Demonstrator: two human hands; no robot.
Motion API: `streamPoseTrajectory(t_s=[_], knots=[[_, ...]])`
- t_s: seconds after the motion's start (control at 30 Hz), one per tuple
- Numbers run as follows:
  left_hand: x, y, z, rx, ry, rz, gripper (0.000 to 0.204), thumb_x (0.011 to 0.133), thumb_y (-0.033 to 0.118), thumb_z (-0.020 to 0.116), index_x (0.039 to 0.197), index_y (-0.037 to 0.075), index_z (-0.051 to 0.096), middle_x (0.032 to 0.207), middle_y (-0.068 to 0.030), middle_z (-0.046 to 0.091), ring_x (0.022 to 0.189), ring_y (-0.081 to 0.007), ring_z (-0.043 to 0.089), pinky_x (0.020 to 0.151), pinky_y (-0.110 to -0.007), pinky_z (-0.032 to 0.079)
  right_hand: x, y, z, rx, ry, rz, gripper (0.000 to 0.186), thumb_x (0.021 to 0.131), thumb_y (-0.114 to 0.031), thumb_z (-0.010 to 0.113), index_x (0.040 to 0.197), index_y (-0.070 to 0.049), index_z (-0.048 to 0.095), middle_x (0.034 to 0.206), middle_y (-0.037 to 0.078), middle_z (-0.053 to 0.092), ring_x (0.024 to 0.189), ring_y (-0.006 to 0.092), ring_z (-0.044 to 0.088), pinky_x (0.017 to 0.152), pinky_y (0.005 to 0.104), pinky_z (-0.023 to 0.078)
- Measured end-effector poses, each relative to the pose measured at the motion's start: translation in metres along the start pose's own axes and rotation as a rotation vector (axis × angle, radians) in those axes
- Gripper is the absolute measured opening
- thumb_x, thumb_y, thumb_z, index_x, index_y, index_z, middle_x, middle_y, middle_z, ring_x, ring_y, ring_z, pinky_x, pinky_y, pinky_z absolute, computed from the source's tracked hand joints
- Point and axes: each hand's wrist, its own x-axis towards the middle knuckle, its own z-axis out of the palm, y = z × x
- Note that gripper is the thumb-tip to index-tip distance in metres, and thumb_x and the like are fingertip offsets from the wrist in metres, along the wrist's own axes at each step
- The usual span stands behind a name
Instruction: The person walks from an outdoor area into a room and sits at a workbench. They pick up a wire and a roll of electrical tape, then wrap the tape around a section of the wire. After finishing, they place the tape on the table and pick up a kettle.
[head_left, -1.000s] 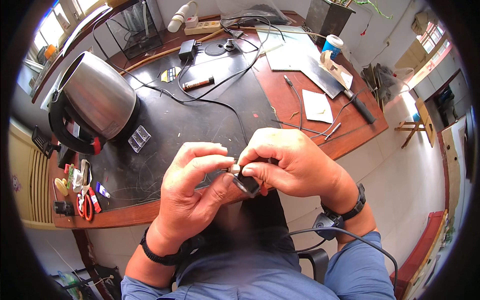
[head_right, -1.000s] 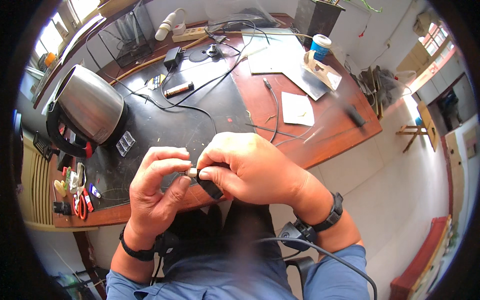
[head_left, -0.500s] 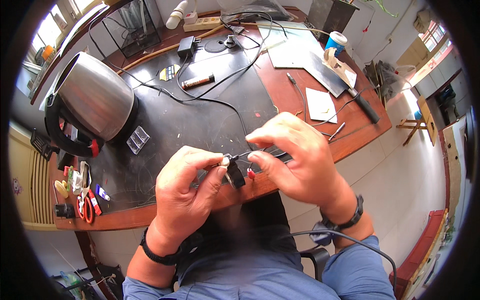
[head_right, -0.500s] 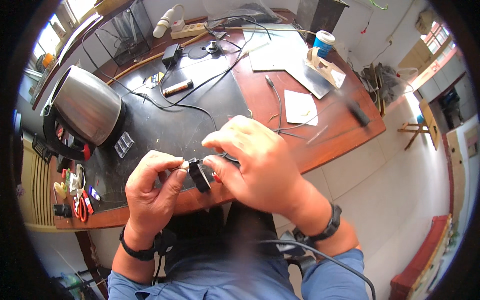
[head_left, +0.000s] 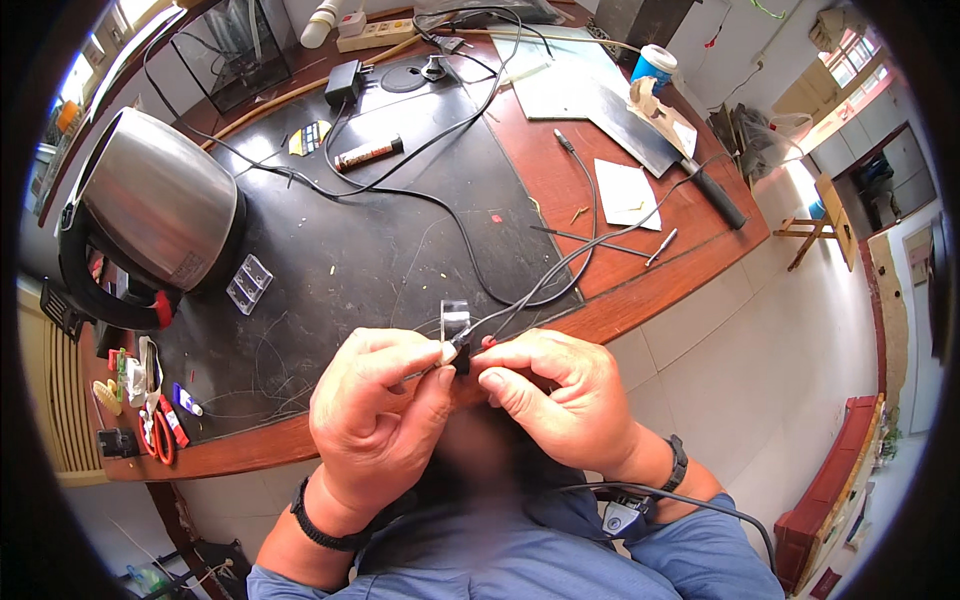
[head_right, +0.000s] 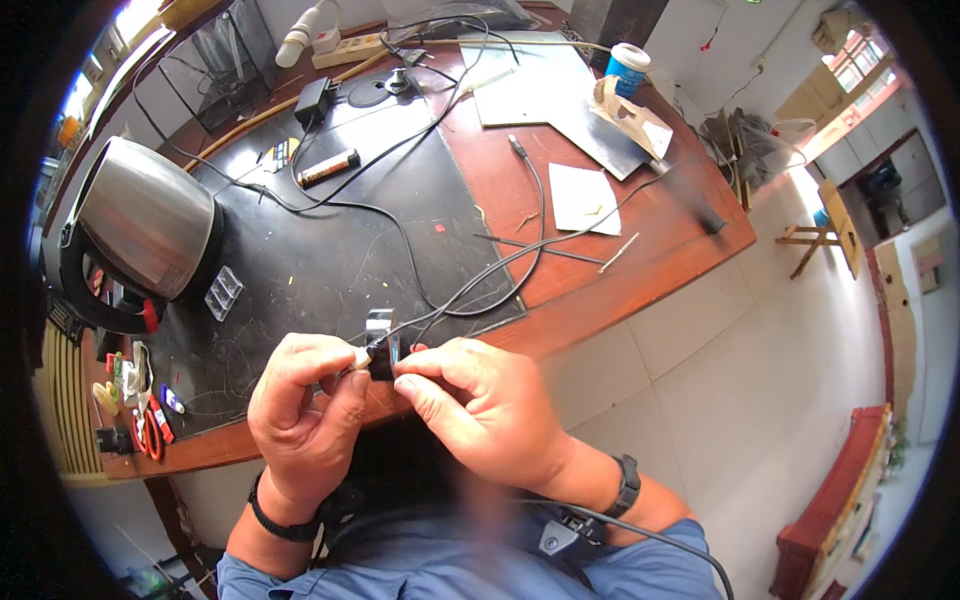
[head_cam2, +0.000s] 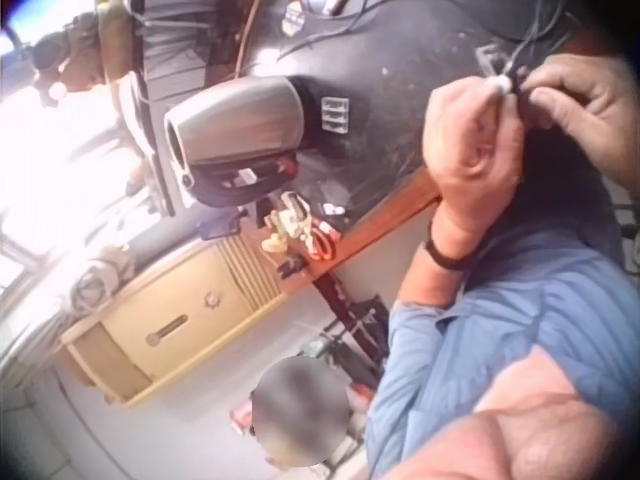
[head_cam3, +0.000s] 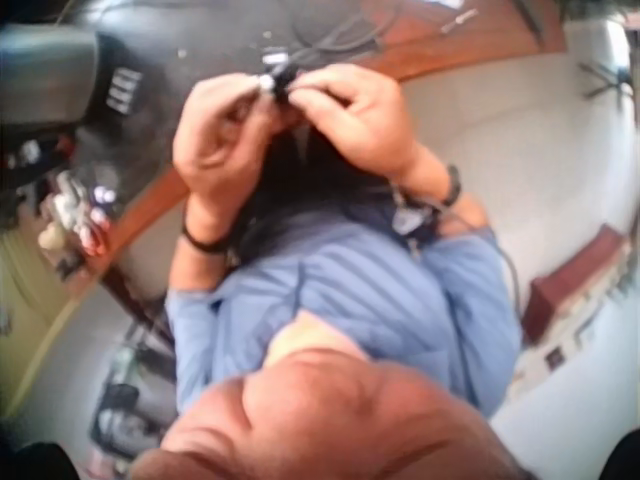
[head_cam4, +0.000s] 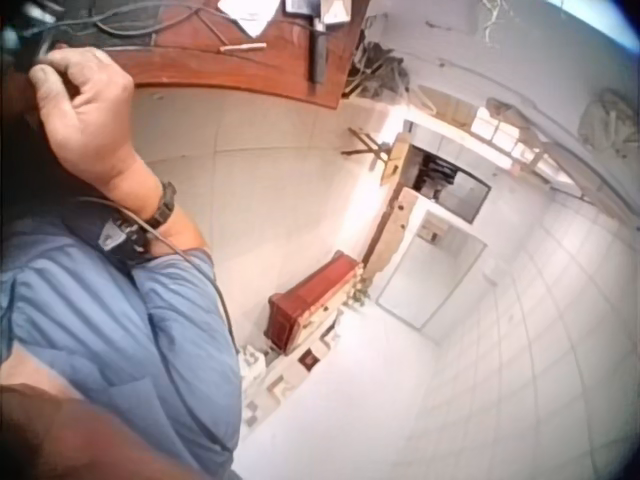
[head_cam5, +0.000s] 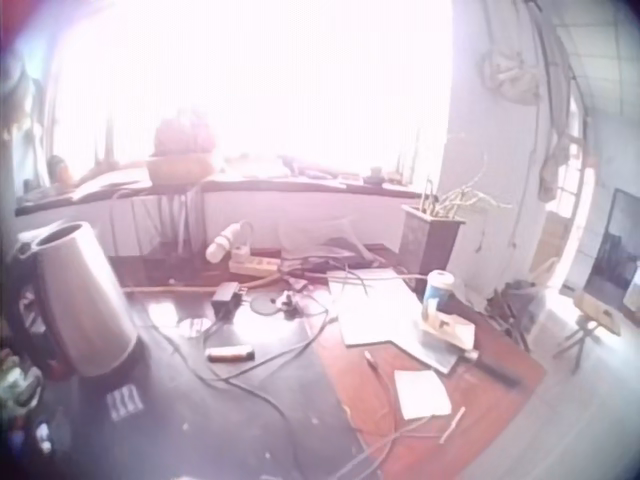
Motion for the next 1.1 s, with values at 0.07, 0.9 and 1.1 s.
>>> streamPoseTrajectory(t_s=[0.07,0.9,1.1], knots=[[-0.003,0.004,0.002,0.05,-0.001,0.048,0.034,0.081,-0.009,0.083,0.11,0.005,0.073,0.098,-0.0105,0.072,0.081,-0.0207,0.069,0.068,-0.03,0.055,-0.006,-0.006,0.003,0.257,-0.024,0.22,0.019,0.104,-0.013,0.072,0.114,0.003,0.075,0.094,0.008,0.075,0.083,0.0151,0.069,0.074,0.0283,0.055],[0.015,0.027,0.029,0.007,-0.303,0.073,0.039,0.09,0.01,0.08,0.126,-0.002,0.067,0.123,-0.02,0.071,0.11,-0.0354,0.07,0.095,-0.041,0.056,-0.034,-0.009,-0.081,0.61,0.092,0.64,0.022,0.101,-0.017,0.071,0.114,0.001,0.07,0.094,0.008,0.075,0.082,0.0188,0.075,0.07,0.0283,0.061],[0.019,0.026,0.06,-0.318,-0.582,-0.109,0.041,0.102,0.015,0.071,0.137,-0.005,0.063,0.135,-0.0233,0.068,0.125,-0.0345,0.067,0.107,-0.041,0.052,-0.035,-0.01,-0.11,0.598,0.041,0.632,0.023,0.1,-0.016,0.07,0.114,0.002,0.069,0.09,0.008,0.073,0.078,0.018,0.074,0.066,0.0269,0.059]])
